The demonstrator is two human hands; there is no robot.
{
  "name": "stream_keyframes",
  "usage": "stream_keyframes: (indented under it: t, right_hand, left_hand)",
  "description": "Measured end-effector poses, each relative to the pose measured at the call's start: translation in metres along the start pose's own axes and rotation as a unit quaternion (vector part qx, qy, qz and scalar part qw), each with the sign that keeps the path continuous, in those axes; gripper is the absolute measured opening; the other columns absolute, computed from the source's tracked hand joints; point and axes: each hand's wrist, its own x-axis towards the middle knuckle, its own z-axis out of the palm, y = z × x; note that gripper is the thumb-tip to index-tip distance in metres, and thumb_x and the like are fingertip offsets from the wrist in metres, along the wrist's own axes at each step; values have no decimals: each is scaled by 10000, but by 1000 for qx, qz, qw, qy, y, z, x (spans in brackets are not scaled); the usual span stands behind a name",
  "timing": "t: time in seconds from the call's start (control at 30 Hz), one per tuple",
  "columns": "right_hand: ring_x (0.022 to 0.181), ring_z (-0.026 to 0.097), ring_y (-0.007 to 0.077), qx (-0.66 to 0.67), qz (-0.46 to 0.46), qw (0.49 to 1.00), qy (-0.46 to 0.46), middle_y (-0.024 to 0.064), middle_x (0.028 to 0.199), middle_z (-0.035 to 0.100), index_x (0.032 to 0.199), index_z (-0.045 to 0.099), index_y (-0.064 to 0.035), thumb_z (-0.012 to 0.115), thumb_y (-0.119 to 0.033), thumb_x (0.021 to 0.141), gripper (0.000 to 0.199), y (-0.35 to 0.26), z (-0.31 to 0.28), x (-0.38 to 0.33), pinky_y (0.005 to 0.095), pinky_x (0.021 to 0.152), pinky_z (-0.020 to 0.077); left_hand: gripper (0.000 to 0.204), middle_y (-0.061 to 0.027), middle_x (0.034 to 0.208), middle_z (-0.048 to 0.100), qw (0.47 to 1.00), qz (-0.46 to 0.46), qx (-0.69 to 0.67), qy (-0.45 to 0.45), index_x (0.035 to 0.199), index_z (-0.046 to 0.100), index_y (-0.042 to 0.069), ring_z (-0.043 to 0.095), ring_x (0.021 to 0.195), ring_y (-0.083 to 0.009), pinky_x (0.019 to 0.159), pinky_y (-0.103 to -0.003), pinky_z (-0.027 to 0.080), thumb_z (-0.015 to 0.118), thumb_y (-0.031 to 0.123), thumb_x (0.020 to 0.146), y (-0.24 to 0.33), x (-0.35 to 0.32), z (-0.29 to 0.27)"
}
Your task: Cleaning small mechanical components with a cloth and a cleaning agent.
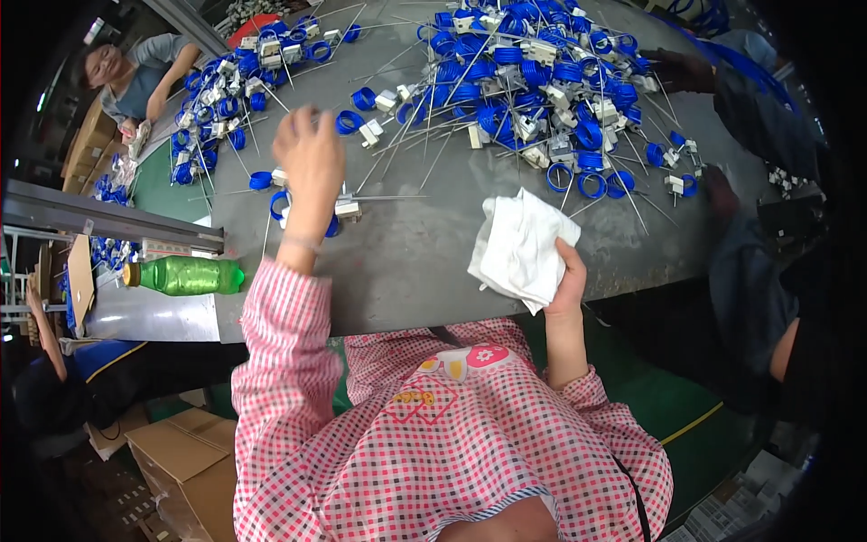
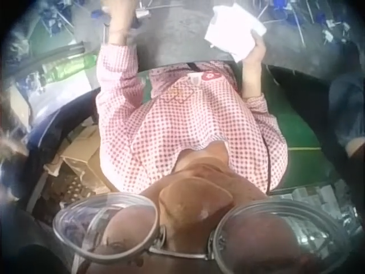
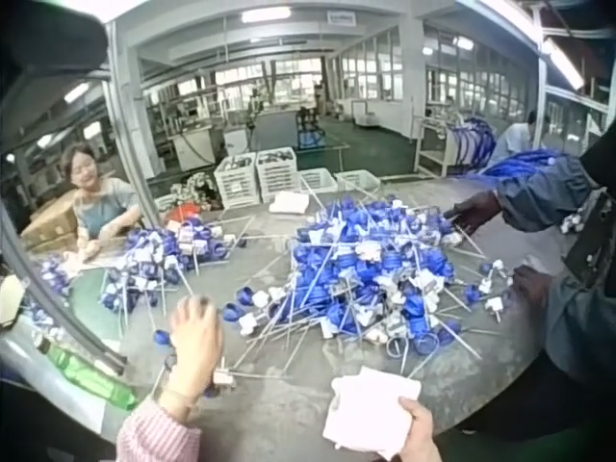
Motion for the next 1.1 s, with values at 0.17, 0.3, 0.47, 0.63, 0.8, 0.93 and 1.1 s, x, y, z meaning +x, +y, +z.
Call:
stream_keyframes:
  t: [0.17, 0.3, 0.47, 0.63, 0.8, 0.93, 1.1]
  right_hand:
    - [1082, 456, 311, -14, 20, 1000, 9, 179, 1179, 463, 1210, 358, 40, 469, -173, 776, 496, 5, 6, 4, 424, 940, 343]
    - [1087, 451, 315, -14, 17, 1000, 17, 177, 1187, 456, 1219, 347, 35, 466, -176, 776, 505, 6, 1, 3, 432, 939, 343]
    - [1100, 436, 329, -21, 9, 999, 26, 176, 1207, 437, 1233, 329, 25, 465, -186, 776, 522, 1, -5, 5, 450, 937, 342]
    - [1086, 448, 332, -44, 37, 998, 16, 180, 1196, 445, 1233, 330, 23, 471, -180, 770, 525, 3, 6, 5, 459, 928, 352]
    - [1032, 496, 312, -64, 60, 996, 5, 197, 1133, 491, 1183, 373, 66, 479, -160, 780, 475, 15, 27, 2, 409, 893, 398]
    - [980, 526, 251, -283, 37, 959, -7, 153, 1057, 543, 1104, 455, 60, 541, -128, 750, 410, 15, 57, 11, 334, 827, 423]
    - [921, 520, 330, -778, -215, 590, -11, 204, 985, 536, 1054, 448, 83, 573, -137, 733, 409, -5, 80, 44, 323, 770, 424]
  left_hand:
    - [374, -98, 1110, 498, 962, -8, -129, -239, 1074, 525, 188, 427, 1045, -356, 856, -463, 352, 549, 318, 724, 14, 71, 67]
    - [386, -81, 1126, 483, 967, -10, -96, -236, 1094, 512, 249, 332, 1125, -349, 890, -558, 248, 552, 361, 727, 0, 50, 106]
    - [297, -87, 1057, 498, 979, -70, -3, -191, 1033, 541, 224, 377, 1081, -309, 859, -587, 259, 545, 271, 739, -50, 20, 90]
    - [367, -112, 1091, 490, 981, -16, -49, -188, 1090, 497, 159, 404, 1065, -319, 866, -514, 322, 558, 239, 738, -55, 18, 77]
    - [411, -137, 1133, 475, 942, 60, -255, -210, 1134, 477, 145, 444, 1027, -326, 872, -377, 376, 564, 186, 735, -10, 52, 100]
    - [314, -132, 987, 553, 961, 31, -147, -231, 1018, 536, 119, 521, 933, -317, 765, -407, 447, 537, 181, 710, 9, 59, 94]
    - [247, -170, 968, 582, 905, -23, 66, -420, 954, 560, 55, 555, 928, -311, 764, -417, 461, 490, 122, 726, -78, 45, 66]
